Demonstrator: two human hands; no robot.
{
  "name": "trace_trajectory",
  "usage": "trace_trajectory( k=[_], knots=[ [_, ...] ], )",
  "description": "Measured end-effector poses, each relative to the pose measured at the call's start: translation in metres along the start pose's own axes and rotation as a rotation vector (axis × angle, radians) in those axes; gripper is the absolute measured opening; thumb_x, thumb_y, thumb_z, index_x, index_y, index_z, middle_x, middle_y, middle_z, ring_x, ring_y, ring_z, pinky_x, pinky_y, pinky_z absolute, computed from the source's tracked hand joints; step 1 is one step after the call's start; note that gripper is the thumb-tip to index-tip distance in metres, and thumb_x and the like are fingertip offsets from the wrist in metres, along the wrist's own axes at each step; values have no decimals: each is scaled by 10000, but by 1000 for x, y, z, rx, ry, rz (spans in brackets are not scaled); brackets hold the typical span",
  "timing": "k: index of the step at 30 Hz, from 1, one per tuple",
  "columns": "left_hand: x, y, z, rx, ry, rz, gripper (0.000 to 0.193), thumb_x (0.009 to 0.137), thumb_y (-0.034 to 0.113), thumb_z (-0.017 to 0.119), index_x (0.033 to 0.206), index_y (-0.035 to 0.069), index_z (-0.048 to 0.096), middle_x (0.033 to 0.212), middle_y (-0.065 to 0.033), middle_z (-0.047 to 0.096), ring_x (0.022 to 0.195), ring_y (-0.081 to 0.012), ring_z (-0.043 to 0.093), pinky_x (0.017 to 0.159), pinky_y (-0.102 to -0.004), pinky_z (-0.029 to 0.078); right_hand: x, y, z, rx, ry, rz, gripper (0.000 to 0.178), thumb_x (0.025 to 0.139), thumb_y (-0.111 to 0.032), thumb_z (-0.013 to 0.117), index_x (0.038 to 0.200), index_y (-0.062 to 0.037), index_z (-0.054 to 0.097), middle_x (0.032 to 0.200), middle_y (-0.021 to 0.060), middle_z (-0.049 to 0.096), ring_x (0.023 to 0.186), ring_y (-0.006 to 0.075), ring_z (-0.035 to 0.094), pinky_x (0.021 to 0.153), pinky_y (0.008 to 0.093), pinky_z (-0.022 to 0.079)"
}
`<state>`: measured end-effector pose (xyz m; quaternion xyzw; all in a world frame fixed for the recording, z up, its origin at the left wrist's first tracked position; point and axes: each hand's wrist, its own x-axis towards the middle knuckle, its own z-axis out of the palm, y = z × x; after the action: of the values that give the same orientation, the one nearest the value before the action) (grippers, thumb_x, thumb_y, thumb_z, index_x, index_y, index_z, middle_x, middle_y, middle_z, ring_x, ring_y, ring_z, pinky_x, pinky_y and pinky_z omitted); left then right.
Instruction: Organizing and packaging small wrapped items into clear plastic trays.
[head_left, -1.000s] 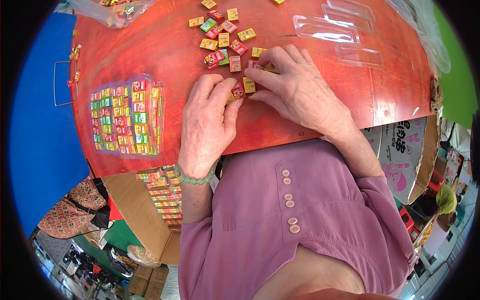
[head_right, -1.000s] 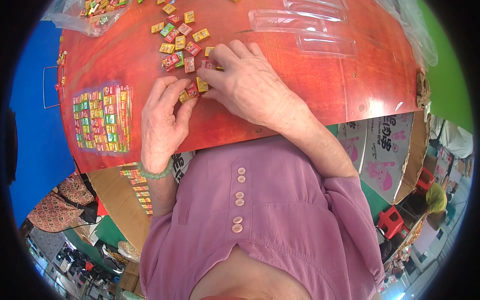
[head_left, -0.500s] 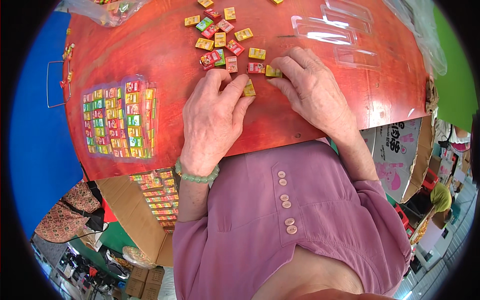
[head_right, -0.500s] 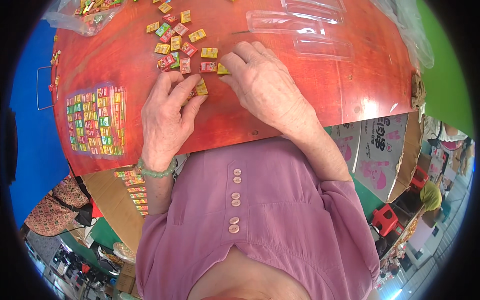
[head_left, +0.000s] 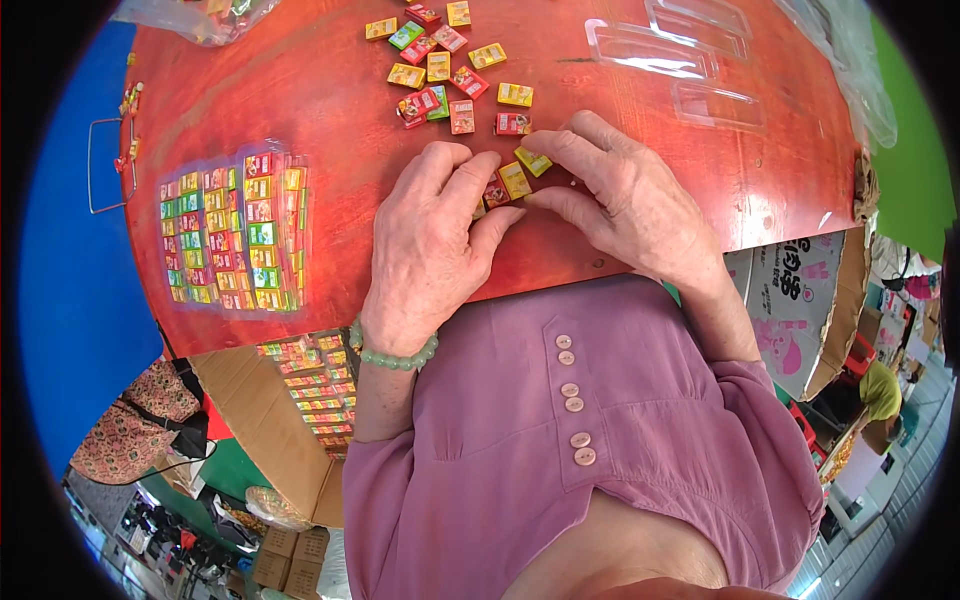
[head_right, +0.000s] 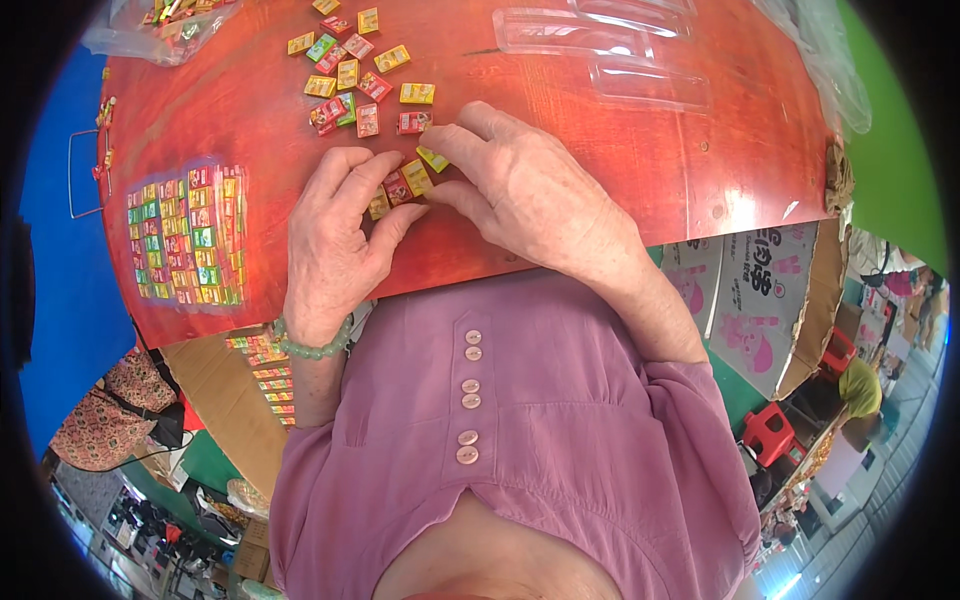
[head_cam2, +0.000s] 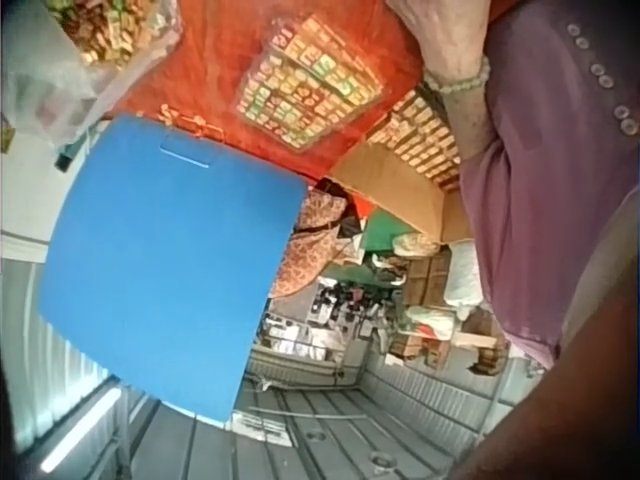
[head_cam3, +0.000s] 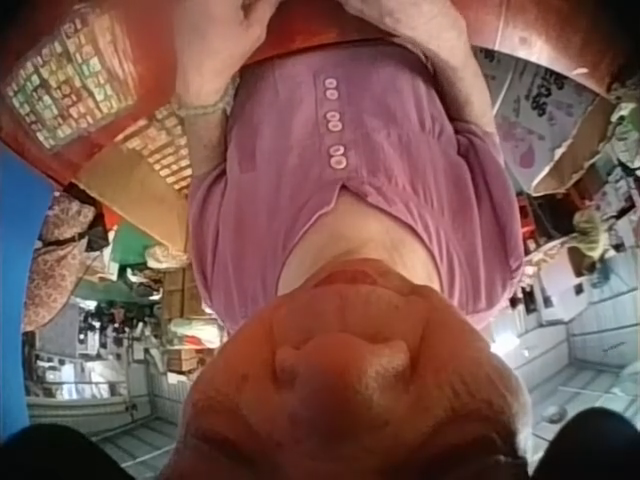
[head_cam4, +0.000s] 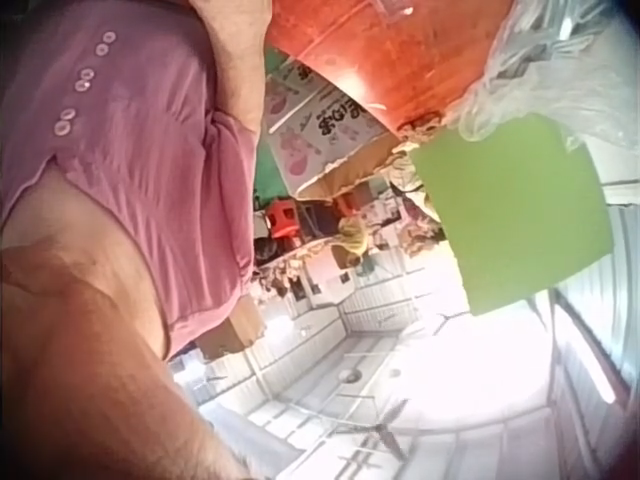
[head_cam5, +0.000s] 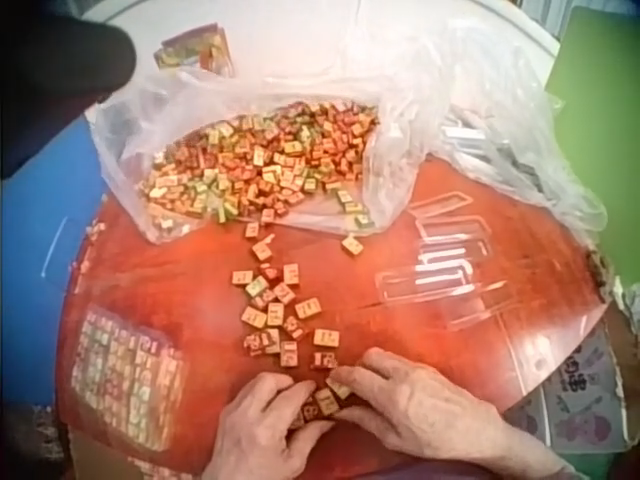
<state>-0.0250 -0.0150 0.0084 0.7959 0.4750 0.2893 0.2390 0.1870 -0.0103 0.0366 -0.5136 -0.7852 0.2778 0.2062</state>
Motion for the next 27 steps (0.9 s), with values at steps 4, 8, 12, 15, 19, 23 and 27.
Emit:
trace_trajectory(
  k=[4, 8, 12, 15, 19, 23, 27],
  knots=[
    [0, 0, 3, 1, -2, -4, 388, 782, 86, 823, 1133, 3, 681, 1048, -118, 590, 942, -317, 635, 777, -430, 549, 1, 0, -2, 20, -49, -3, 382, 877, -85, 751, 1237, -35, 630, 1022, 137, 611, 931, 365, 665, 792, 429, 558],
    [-2, 1, 5, 13, 21, 5, 364, 789, 73, 810, 1125, 4, 688, 1042, -116, 590, 925, -312, 628, 768, -433, 541, 0, 2, 2, 49, -19, -24, 358, 873, -59, 743, 1208, -26, 621, 1026, 139, 617, 938, 366, 670, 795, 432, 557],
    [-1, 5, 4, 40, 40, 36, 341, 797, 68, 803, 1115, 7, 698, 1021, -110, 579, 902, -304, 617, 762, -427, 530, 1, 5, 4, 41, -34, -24, 322, 865, -29, 734, 1163, -16, 612, 1031, 147, 627, 944, 361, 678, 796, 436, 558],
    [-1, 6, 7, 83, 44, 46, 337, 800, 68, 801, 1115, 7, 700, 1001, -105, 568, 891, -296, 611, 763, -419, 526, 1, 5, 3, 44, -39, -30, 317, 862, -24, 732, 1155, -13, 611, 1025, 146, 632, 935, 356, 679, 790, 436, 557],
    [-4, 5, 7, 67, 47, 36, 338, 801, 71, 802, 1117, 4, 700, 995, -101, 561, 883, -290, 607, 762, -419, 527, 3, 7, -2, 83, -105, -44, 334, 862, -39, 742, 1168, -17, 609, 1012, 139, 637, 918, 351, 677, 776, 437, 553],
    [-10, 7, 6, 69, 67, 35, 343, 802, 78, 805, 1120, 4, 700, 1005, -102, 563, 880, -289, 607, 763, -421, 528, 10, 7, -8, 96, -94, -15, 323, 865, -50, 749, 1160, -19, 622, 987, 140, 627, 898, 355, 668, 760, 444, 545],
    [-12, 6, 7, 63, 69, 27, 363, 803, 86, 807, 1137, -1, 692, 1019, -108, 565, 888, -294, 607, 769, -424, 528, 26, 6, -1, -18, 50, -70, 259, 890, -83, 736, 1126, -19, 651, 975, 148, 602, 871, 375, 649, 738, 451, 533]
  ],
)
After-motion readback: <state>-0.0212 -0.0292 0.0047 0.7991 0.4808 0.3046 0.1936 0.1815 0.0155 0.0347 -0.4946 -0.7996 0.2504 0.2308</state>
